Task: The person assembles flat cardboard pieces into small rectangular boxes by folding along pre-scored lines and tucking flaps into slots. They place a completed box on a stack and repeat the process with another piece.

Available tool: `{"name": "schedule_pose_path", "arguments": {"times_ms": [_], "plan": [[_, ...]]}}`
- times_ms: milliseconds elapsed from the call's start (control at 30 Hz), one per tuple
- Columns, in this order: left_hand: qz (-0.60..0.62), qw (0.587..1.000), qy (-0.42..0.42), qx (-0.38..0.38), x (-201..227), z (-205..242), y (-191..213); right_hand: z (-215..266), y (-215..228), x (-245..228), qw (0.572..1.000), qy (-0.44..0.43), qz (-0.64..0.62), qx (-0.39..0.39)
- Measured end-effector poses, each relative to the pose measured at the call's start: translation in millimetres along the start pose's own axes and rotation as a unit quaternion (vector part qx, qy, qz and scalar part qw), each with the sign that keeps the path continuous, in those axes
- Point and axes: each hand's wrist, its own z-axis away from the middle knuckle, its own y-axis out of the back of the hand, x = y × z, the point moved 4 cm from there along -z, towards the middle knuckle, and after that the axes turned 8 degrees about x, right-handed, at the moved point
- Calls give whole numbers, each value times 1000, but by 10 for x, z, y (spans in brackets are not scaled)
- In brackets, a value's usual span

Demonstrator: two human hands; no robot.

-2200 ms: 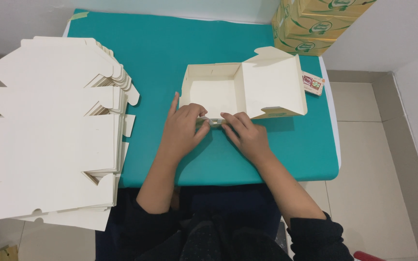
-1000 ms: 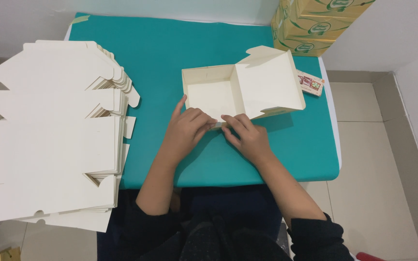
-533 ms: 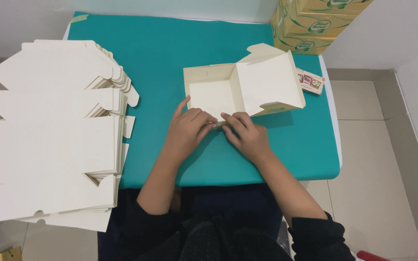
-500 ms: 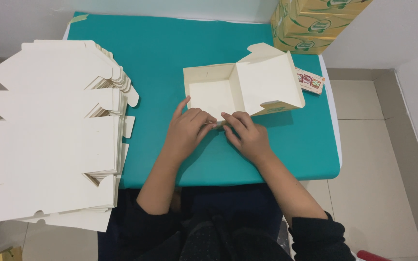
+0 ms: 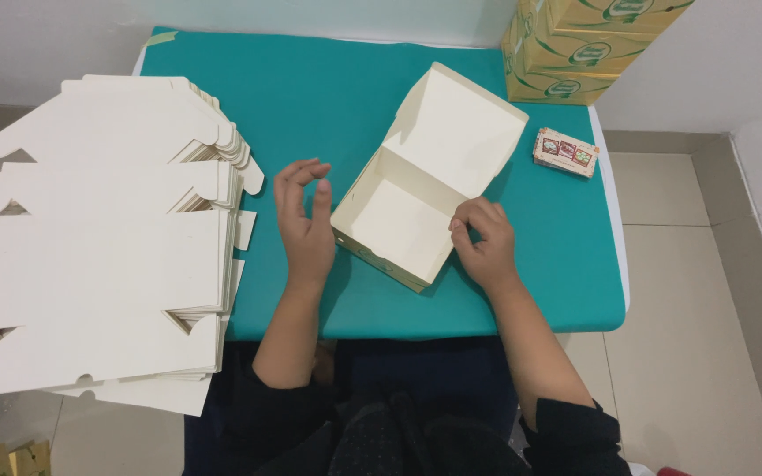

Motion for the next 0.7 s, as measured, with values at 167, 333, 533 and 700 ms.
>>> {"name": "schedule_pose_path", "arguments": {"times_ms": [167,333,533,700], "plan": [[53,987,118,-91,-380,58,-101,22,32,107,997,-13,-69,-21],[36,959,189,-209,-310,121,-192,-15,85,108,993,-26,-109,-29],[-14,919,226,-324,-168,200,-249,-59,143,161,982,-98,-159,-21],[-1,927,219,-305,-105,183,-262,-82,207,435,929,-268,-223,121]]}}
